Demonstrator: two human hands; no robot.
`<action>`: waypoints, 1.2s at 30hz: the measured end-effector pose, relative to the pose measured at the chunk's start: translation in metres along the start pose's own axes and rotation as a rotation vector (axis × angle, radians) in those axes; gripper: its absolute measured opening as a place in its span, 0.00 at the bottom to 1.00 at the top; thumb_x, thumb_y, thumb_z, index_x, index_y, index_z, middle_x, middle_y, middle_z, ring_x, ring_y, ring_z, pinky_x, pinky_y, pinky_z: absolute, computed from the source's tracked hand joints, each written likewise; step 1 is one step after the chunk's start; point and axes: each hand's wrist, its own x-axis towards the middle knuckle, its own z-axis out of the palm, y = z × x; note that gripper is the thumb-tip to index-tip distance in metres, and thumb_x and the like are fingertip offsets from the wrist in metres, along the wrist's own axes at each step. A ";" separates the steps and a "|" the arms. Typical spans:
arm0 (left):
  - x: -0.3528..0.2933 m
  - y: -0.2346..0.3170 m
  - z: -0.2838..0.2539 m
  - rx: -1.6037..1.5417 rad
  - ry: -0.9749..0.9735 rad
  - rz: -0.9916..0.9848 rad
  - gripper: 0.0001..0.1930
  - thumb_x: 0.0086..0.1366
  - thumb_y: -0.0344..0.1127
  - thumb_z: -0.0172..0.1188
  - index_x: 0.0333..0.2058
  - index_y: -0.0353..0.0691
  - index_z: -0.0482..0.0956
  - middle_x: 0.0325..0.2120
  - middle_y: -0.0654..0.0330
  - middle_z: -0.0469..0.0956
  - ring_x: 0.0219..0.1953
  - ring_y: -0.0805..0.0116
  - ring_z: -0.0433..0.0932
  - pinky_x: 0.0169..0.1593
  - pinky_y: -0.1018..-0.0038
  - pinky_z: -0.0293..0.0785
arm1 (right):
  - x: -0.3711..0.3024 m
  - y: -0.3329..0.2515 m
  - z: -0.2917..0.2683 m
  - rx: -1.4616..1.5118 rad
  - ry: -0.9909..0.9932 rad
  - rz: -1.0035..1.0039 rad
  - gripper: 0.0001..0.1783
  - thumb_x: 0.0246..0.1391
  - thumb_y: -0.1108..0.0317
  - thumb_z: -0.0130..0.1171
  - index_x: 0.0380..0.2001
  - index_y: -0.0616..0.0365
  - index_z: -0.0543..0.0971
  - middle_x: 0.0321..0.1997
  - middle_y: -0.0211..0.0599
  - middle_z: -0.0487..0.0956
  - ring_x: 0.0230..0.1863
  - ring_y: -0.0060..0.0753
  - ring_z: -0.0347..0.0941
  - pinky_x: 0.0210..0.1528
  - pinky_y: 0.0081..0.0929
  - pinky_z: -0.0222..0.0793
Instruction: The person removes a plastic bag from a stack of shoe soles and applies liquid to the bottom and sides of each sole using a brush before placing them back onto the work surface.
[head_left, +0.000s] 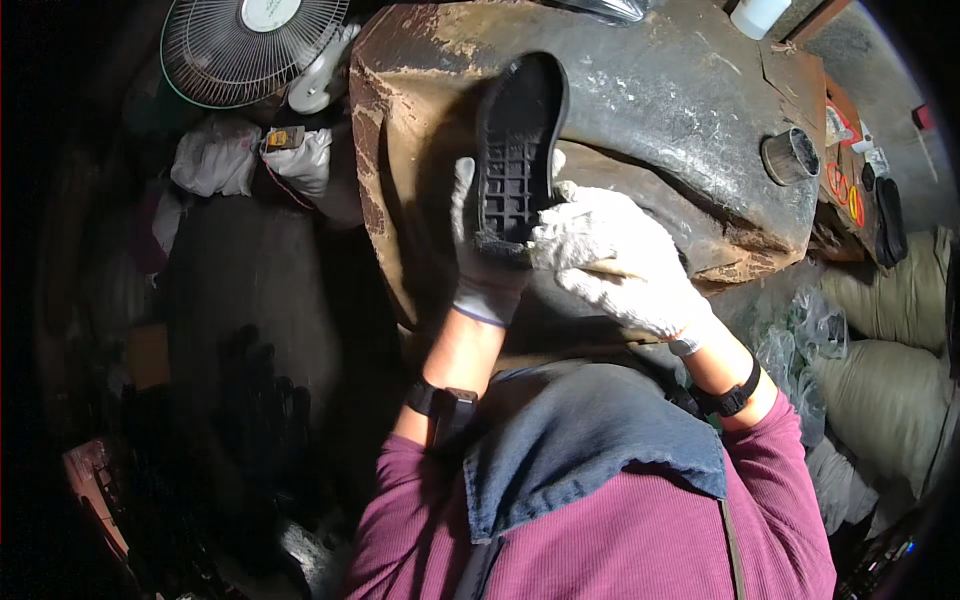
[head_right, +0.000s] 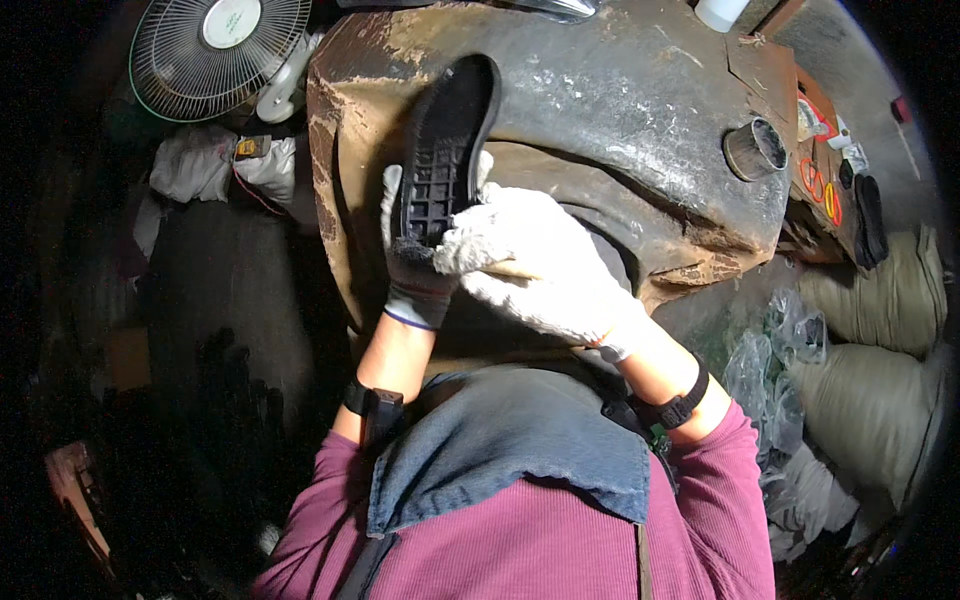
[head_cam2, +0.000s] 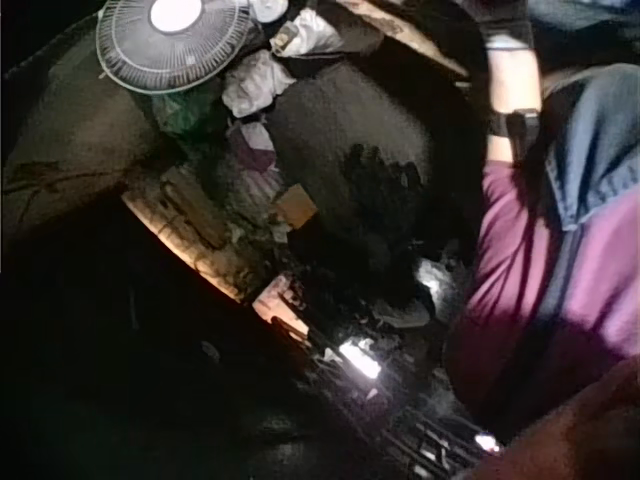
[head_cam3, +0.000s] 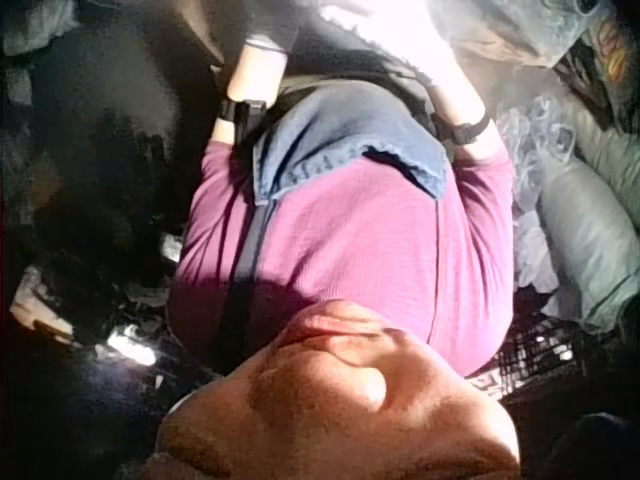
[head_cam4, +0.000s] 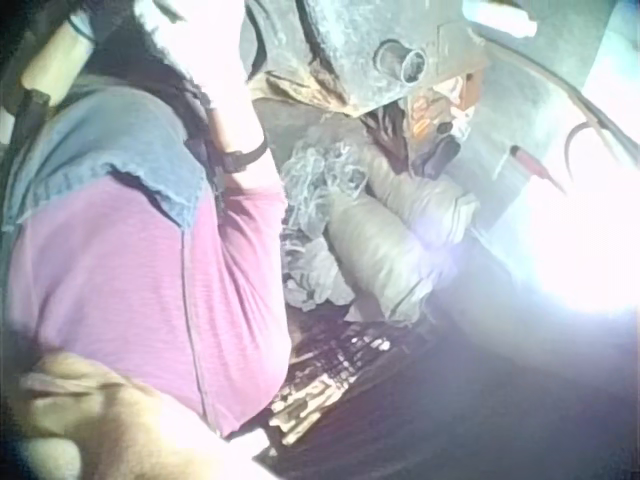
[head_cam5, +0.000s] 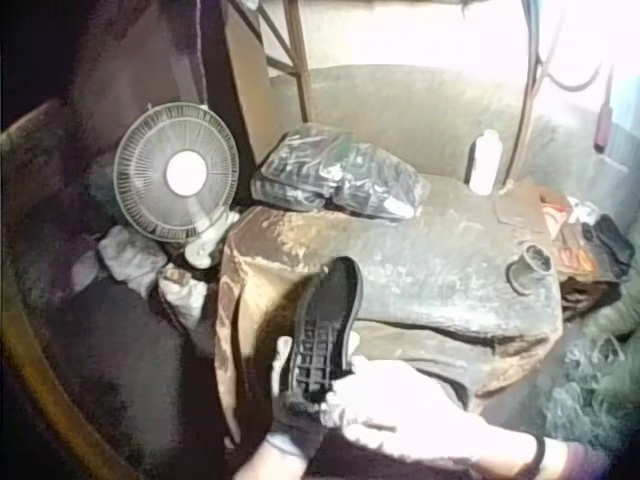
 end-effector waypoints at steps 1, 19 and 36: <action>0.007 0.004 0.007 0.084 0.018 0.003 0.46 0.75 0.69 0.45 0.70 0.29 0.66 0.59 0.40 0.79 0.53 0.39 0.83 0.58 0.47 0.82 | -0.006 0.004 -0.004 -0.004 -0.003 0.007 0.10 0.54 0.65 0.71 0.41 0.49 0.88 0.50 0.32 0.87 0.55 0.45 0.81 0.67 0.44 0.71; -0.050 0.017 0.029 1.547 0.009 0.083 0.16 0.66 0.35 0.67 0.50 0.35 0.81 0.44 0.45 0.84 0.52 0.50 0.82 0.59 0.61 0.76 | 0.026 0.070 -0.061 0.210 0.315 0.505 0.14 0.69 0.72 0.60 0.54 0.66 0.82 0.53 0.42 0.84 0.55 0.34 0.79 0.65 0.33 0.71; -0.673 -0.040 0.025 0.534 1.125 2.539 0.28 0.70 0.61 0.56 0.54 0.43 0.82 0.46 0.56 0.82 0.45 0.54 0.81 0.54 0.45 0.74 | 0.092 0.028 -0.025 0.234 -0.028 0.034 0.19 0.70 0.61 0.58 0.51 0.67 0.82 0.50 0.39 0.82 0.52 0.32 0.76 0.61 0.33 0.67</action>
